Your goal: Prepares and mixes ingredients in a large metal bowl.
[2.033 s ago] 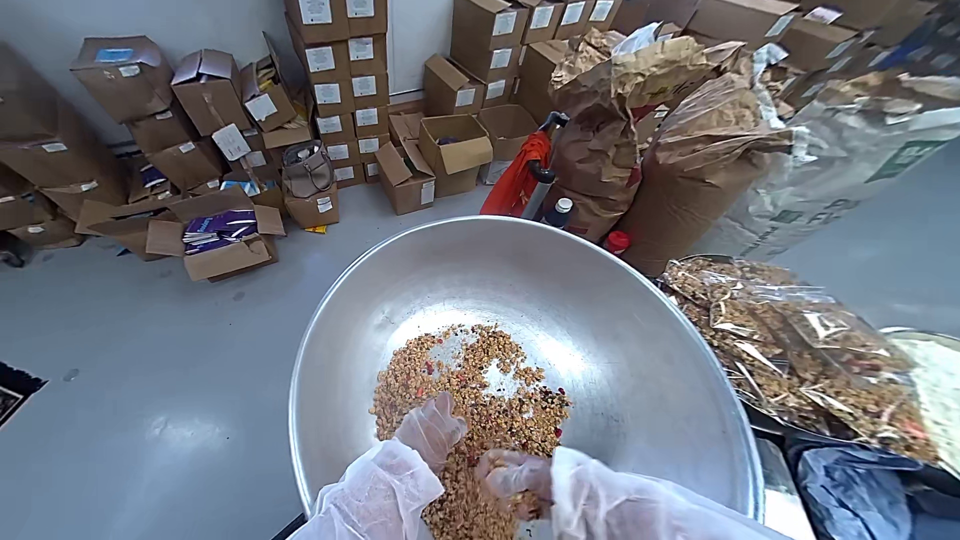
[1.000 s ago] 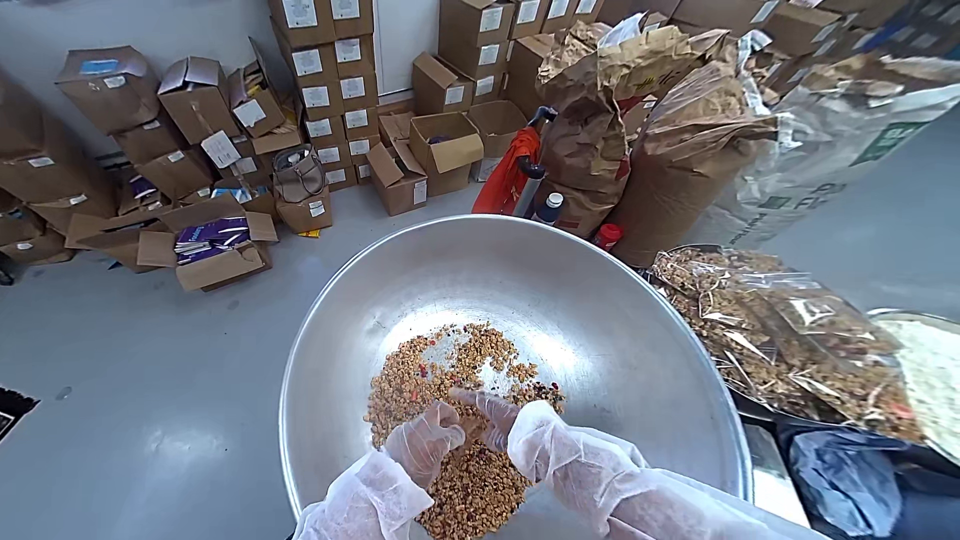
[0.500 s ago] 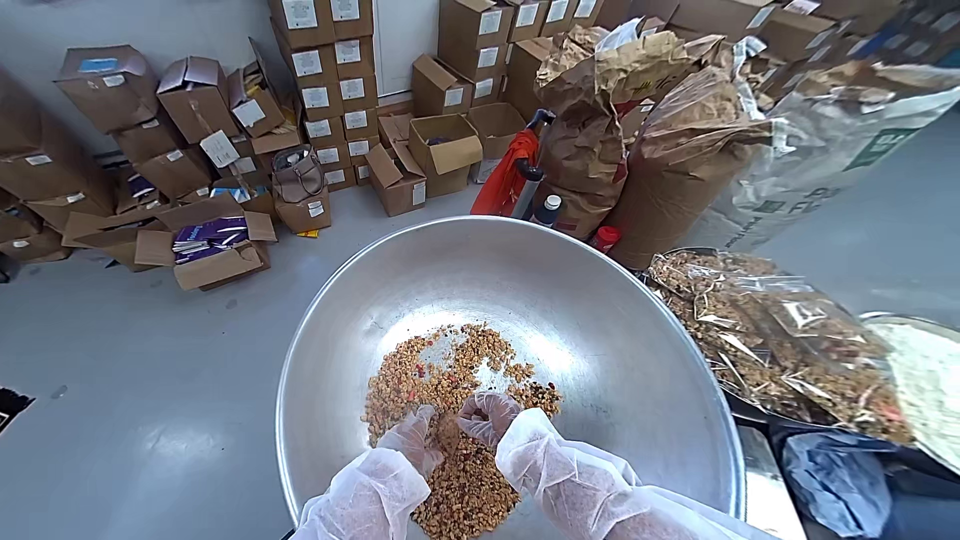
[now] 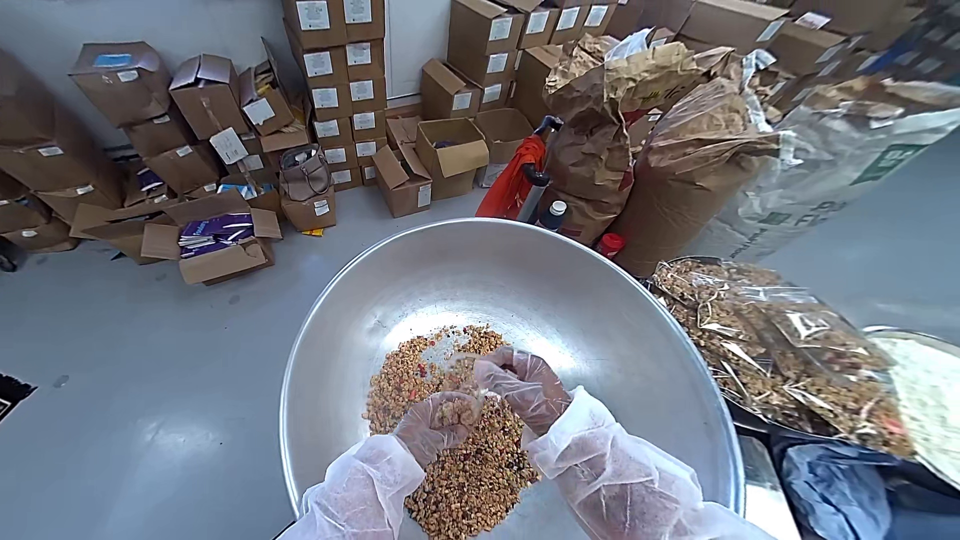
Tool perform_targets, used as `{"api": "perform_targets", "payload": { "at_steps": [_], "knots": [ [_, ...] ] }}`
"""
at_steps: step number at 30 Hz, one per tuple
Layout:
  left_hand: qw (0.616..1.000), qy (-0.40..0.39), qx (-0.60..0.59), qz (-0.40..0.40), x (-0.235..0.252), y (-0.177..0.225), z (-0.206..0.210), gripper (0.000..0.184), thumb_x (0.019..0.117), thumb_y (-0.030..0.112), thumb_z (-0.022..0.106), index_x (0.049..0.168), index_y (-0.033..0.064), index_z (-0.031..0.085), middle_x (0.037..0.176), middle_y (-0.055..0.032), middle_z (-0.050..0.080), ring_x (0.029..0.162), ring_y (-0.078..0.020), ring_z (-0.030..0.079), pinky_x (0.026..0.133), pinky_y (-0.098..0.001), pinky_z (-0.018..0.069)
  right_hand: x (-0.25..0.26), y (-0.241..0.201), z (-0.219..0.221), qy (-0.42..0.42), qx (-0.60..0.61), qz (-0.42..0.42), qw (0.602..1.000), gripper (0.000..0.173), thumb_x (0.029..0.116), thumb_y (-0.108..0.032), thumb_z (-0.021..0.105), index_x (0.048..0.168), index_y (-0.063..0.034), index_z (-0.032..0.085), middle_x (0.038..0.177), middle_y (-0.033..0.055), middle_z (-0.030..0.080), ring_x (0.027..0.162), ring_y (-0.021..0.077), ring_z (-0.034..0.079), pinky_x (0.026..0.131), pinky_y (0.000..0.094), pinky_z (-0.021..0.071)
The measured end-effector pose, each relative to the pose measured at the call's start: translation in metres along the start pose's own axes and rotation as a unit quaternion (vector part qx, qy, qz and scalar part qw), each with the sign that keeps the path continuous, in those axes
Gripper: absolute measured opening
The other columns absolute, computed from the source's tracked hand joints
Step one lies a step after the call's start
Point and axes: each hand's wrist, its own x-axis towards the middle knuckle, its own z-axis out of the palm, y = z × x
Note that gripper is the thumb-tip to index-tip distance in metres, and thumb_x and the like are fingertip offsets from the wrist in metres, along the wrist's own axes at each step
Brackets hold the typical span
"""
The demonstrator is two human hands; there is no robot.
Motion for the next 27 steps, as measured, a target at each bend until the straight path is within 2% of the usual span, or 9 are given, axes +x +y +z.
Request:
{"api": "perform_targets", "payload": {
  "at_steps": [3, 6, 10, 14, 16, 18, 22, 24, 27],
  "knots": [
    [0.998, -0.061, -0.029, -0.010, -0.002, -0.001, -0.005, 0.060, 0.0914, 0.009, 0.067, 0.146, 0.0031, 0.043, 0.123, -0.0089, 0.070, 0.100, -0.0186, 0.073, 0.080, -0.0315, 0.0617, 0.001, 0.006, 0.006, 0.074, 0.025, -0.010, 0.997, 0.005, 0.0941, -0.013, 0.069, 0.091, -0.0087, 0.066, 0.078, -0.0011, 0.064, 0.067, 0.0056, 0.056, 0.062, 0.0219, 0.0476],
    [0.994, -0.092, -0.050, 0.024, -0.004, -0.002, 0.002, 0.073, 0.0768, 0.011, 0.083, 0.140, 0.0021, 0.048, 0.114, -0.0071, 0.073, 0.095, -0.0183, 0.074, 0.080, -0.0318, 0.0624, 0.002, 0.006, 0.019, 0.107, 0.058, -0.003, 0.993, 0.008, 0.0965, -0.011, 0.066, 0.090, -0.0083, 0.063, 0.073, -0.0001, 0.062, 0.060, 0.0061, 0.055, 0.055, 0.0212, 0.0452],
    [0.998, 0.025, -0.039, 0.042, -0.007, 0.002, 0.016, 0.050, 0.0737, -0.009, 0.080, 0.120, -0.0021, 0.063, 0.104, -0.0074, 0.075, 0.097, -0.0143, 0.072, 0.091, -0.0308, 0.0600, 0.005, 0.005, 0.027, 0.120, 0.090, -0.040, 0.988, 0.011, 0.1021, -0.019, 0.060, 0.099, -0.0092, 0.065, 0.082, 0.0015, 0.069, 0.064, 0.0086, 0.061, 0.057, 0.0229, 0.0501],
    [0.991, 0.124, -0.036, 0.039, -0.001, 0.009, 0.005, 0.051, 0.0795, -0.008, 0.077, 0.127, -0.0044, 0.059, 0.112, -0.0120, 0.074, 0.102, -0.0170, 0.072, 0.091, -0.0303, 0.0596, 0.022, 0.039, 0.021, 0.131, 0.069, 0.031, 0.989, 0.027, 0.1082, -0.028, 0.048, 0.117, -0.0057, 0.061, 0.090, 0.0061, 0.072, 0.075, 0.0151, 0.068, 0.064, 0.0307, 0.0552],
    [0.988, 0.147, -0.040, 0.034, -0.002, 0.016, 0.001, 0.054, 0.0808, -0.006, 0.077, 0.130, -0.0027, 0.055, 0.109, -0.0116, 0.073, 0.093, -0.0173, 0.073, 0.079, -0.0284, 0.0615, 0.025, 0.079, 0.027, 0.011, -0.081, 0.129, 0.988, 0.036, 0.1057, -0.022, 0.054, 0.133, 0.0018, 0.055, 0.110, 0.0206, 0.068, 0.098, 0.0286, 0.068, 0.088, 0.0443, 0.0558],
    [0.985, 0.154, -0.060, 0.039, -0.003, 0.021, 0.002, 0.053, 0.0824, -0.005, 0.076, 0.130, -0.0032, 0.053, 0.106, -0.0120, 0.074, 0.087, -0.0183, 0.074, 0.071, -0.0275, 0.0621, 0.010, 0.106, 0.050, -0.153, -0.261, 0.184, 0.935, 0.070, 0.0966, -0.035, 0.070, 0.155, -0.0090, 0.041, 0.145, 0.0215, 0.054, 0.132, 0.0334, 0.055, 0.112, 0.0491, 0.0442],
    [0.988, 0.134, -0.068, 0.048, -0.001, 0.008, -0.001, 0.049, 0.0860, -0.003, 0.073, 0.131, -0.0015, 0.055, 0.109, -0.0105, 0.073, 0.084, -0.0172, 0.073, 0.067, -0.0293, 0.0613, -0.031, 0.136, 0.101, -0.366, -0.456, 0.138, 0.800, 0.108, 0.0717, -0.053, 0.089, 0.161, -0.0253, 0.034, 0.166, 0.0303, 0.012, 0.150, 0.0546, 0.019, 0.117, 0.0665, 0.0287],
    [0.989, 0.126, -0.068, 0.040, -0.002, 0.006, -0.002, 0.047, 0.0842, -0.006, 0.073, 0.128, -0.0013, 0.057, 0.105, -0.0093, 0.072, 0.078, -0.0153, 0.071, 0.067, -0.0286, 0.0605, -0.037, 0.142, 0.111, -0.432, -0.450, 0.157, 0.765, 0.090, 0.0793, -0.039, 0.088, 0.155, -0.0186, 0.043, 0.162, 0.0347, 0.020, 0.147, 0.0555, 0.026, 0.114, 0.0667, 0.0319],
    [0.990, 0.121, -0.040, 0.059, 0.001, 0.002, -0.005, 0.054, 0.0785, -0.005, 0.078, 0.128, -0.0027, 0.058, 0.105, -0.0094, 0.072, 0.083, -0.0147, 0.072, 0.078, -0.0296, 0.0615, -0.044, 0.144, 0.090, -0.465, -0.336, 0.214, 0.791, 0.066, 0.0928, -0.030, 0.076, 0.151, -0.0144, 0.049, 0.151, 0.0220, 0.049, 0.140, 0.0362, 0.048, 0.115, 0.0554, 0.0386]
  ]
}}
